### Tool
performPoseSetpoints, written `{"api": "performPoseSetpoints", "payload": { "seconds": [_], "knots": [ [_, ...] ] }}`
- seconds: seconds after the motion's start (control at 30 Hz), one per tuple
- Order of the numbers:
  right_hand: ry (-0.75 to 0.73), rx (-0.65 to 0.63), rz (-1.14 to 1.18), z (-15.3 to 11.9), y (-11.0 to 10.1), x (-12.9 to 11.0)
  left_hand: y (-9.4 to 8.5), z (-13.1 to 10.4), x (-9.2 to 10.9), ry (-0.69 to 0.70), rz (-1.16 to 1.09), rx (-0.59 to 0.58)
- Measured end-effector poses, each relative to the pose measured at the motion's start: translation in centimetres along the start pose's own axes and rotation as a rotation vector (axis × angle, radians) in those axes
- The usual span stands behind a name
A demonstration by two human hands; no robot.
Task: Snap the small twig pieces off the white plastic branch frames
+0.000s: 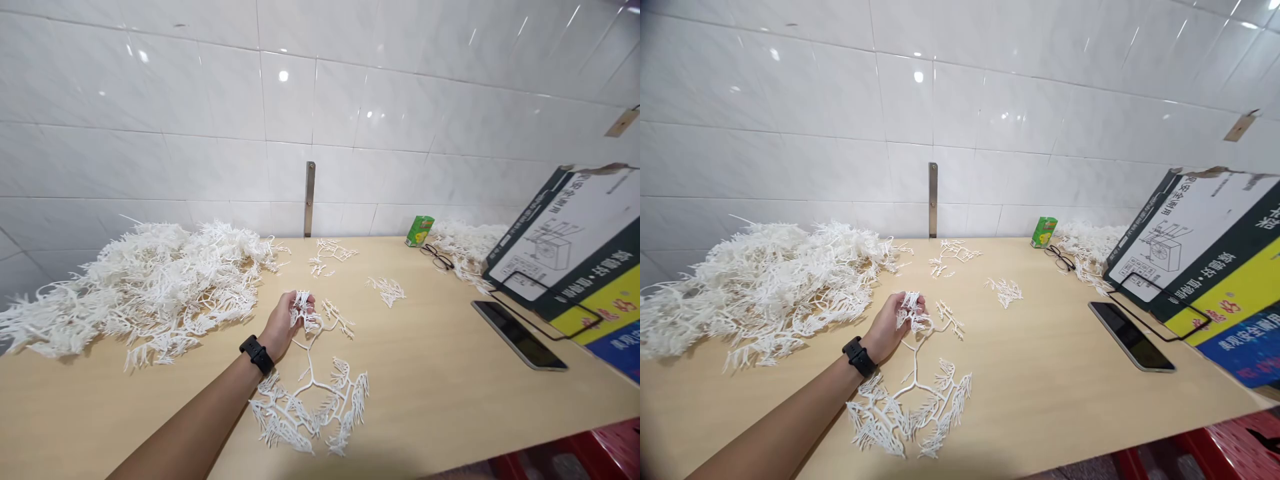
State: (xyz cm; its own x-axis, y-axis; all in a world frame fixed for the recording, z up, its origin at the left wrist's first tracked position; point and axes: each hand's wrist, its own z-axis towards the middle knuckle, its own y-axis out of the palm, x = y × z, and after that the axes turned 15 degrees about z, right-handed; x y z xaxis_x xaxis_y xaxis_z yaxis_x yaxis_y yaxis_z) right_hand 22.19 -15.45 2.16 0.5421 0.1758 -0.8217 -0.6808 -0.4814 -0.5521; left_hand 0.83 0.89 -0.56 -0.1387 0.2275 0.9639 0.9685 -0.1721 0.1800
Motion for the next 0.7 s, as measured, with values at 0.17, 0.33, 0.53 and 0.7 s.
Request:
{"api": "performPoseSetpoints", "payload": {
  "seconds": [0.17,0.33,0.53,0.7],
  "knots": [
    [-0.223,0.268,0.058,12.6,-3.7,-2.4,0.2,-0.2,-0.1,0.103,0.138,0.037],
    [-0.282,0.425,0.397,19.2,-3.3,1.0,0.0,0.0,-0.4,0.334,0.43,0.052],
    [-0.254,0.15,0.692,18.5,-2.0,3.6,-0.4,-0.1,-0.6,0.415,0.751,0.007],
    [-0.194,0.166,0.606,18.7,-2.0,3.4,-0.9,-0.1,-0.4,0.449,1.14,0.043]
  ]
}}
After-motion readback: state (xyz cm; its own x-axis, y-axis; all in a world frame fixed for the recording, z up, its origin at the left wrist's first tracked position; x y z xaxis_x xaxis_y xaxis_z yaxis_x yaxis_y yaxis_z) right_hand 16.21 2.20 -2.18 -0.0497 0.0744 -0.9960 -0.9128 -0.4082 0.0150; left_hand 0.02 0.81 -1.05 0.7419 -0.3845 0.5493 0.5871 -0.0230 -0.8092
